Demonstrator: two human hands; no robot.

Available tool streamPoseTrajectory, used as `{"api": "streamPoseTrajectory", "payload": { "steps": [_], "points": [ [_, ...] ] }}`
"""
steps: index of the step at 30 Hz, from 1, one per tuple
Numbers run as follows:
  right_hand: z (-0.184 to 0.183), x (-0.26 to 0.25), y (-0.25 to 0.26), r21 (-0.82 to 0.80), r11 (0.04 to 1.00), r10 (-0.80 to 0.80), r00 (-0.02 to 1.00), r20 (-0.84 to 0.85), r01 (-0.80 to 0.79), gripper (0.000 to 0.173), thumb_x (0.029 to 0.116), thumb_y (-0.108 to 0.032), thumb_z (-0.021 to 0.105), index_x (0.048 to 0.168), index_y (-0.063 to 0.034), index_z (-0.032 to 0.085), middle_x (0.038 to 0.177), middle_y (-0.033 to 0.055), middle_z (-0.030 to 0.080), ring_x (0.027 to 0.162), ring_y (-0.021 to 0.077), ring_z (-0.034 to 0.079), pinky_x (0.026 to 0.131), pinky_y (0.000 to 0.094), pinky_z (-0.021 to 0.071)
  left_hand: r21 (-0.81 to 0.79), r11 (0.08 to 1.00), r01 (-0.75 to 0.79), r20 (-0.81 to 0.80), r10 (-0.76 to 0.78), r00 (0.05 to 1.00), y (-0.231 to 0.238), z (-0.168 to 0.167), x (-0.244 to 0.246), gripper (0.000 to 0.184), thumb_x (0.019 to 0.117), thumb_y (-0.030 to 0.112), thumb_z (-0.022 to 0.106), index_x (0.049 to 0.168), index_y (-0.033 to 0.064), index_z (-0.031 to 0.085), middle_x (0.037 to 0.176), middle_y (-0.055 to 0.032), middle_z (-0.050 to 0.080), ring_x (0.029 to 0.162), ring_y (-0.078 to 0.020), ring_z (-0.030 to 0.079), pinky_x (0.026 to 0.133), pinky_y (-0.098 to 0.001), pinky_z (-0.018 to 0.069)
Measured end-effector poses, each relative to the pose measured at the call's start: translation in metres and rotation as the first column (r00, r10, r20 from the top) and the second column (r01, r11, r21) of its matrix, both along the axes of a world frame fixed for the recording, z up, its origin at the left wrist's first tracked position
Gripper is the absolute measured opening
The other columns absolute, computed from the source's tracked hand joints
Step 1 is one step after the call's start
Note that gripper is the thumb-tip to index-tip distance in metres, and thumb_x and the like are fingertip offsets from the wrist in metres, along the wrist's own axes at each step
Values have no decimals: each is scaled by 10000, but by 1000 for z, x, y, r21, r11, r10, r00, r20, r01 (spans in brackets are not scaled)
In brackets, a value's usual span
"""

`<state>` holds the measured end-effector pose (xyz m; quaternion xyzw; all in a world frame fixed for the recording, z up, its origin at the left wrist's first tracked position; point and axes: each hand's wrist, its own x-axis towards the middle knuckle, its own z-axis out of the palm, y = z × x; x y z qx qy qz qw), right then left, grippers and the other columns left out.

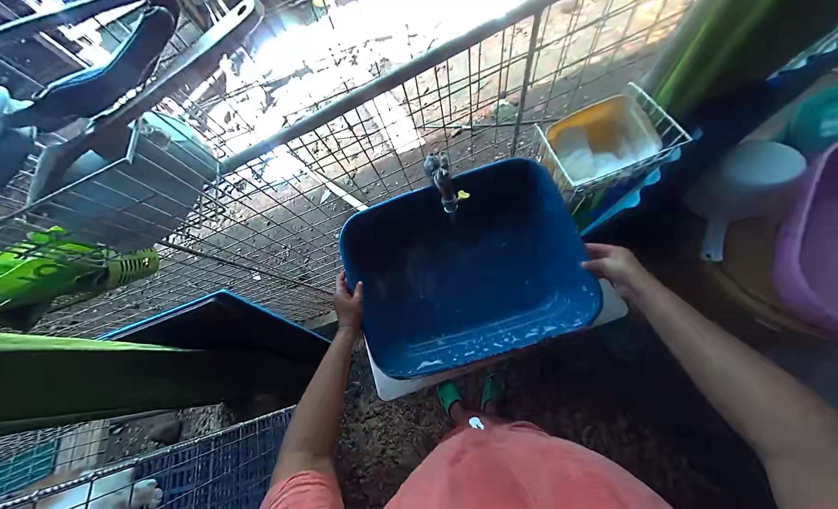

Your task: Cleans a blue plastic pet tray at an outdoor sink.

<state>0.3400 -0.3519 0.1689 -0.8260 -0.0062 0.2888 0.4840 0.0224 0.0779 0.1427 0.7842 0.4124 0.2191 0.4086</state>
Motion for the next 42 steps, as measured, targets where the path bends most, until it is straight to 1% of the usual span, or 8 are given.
{"api": "streamPoseTrajectory", "payload": {
  "steps": [10,16,21,26,31,36,39,42],
  "points": [
    [49,26,-9,123,990,-101,964,245,73,483,932,108,622,1399,2,559,1280,192,619,1024,184,631,908,362,536,-343,915,-213,209,295,932,-40,-73,57,324,970,79,678,1219,-113,602,1088,-266,679,995,-294,676,933,-448,537],
    [-33,23,36,70,997,-44,999,8,43,460,977,19,620,1427,17,529,1342,248,598,1109,295,635,946,459,524,-399,904,-154,210,254,944,-6,44,-1,325,905,-20,693,1207,-48,577,1031,-138,659,866,-168,657,791,-381,578],
    [-117,-21,114,197,973,-57,955,-291,118,382,1025,-56,586,1401,-4,546,1211,205,644,945,228,638,823,396,537,-251,948,-195,202,248,948,-25,160,-32,298,854,-101,688,1099,26,575,911,-20,663,770,-75,665,703,-289,595],
    [-137,-56,186,243,956,-39,896,-443,162,330,1076,-204,505,1279,39,597,1077,163,640,845,193,599,768,360,516,-156,971,-184,213,215,953,-48,221,-41,329,820,-119,722,1029,82,566,868,28,664,750,-47,669,681,-250,599],
    [-90,-44,248,300,914,-142,907,-396,274,360,1063,-131,492,1330,107,527,1214,250,594,966,258,640,864,380,549,-126,980,-156,237,183,954,-68,249,-43,305,826,-135,710,968,104,584,804,55,663,698,-24,660,644,-218,595],
    [-34,-6,302,533,679,-195,823,-533,506,194,1044,-88,473,1209,4,518,950,84,549,759,147,569,698,309,536,-84,991,-103,275,122,954,-77,245,-53,318,787,-133,702,965,107,596,791,62,669,709,-29,670,661,-226,605],
    [-23,10,311,589,595,-42,753,-657,547,244,1111,-254,341,1201,-85,493,926,60,560,744,150,579,655,315,534,-81,992,-96,303,116,946,-79,236,-58,297,773,-113,694,952,105,602,791,61,686,722,-42,685,678,-235,612],
    [-28,12,312,663,678,200,788,-582,318,442,1133,-323,197,1230,-11,495,948,103,632,797,178,655,724,341,577,-126,987,-102,335,140,932,-73,233,-62,296,763,-128,664,928,111,605,783,58,696,712,-43,688,675,-232,613]
  ]
}}
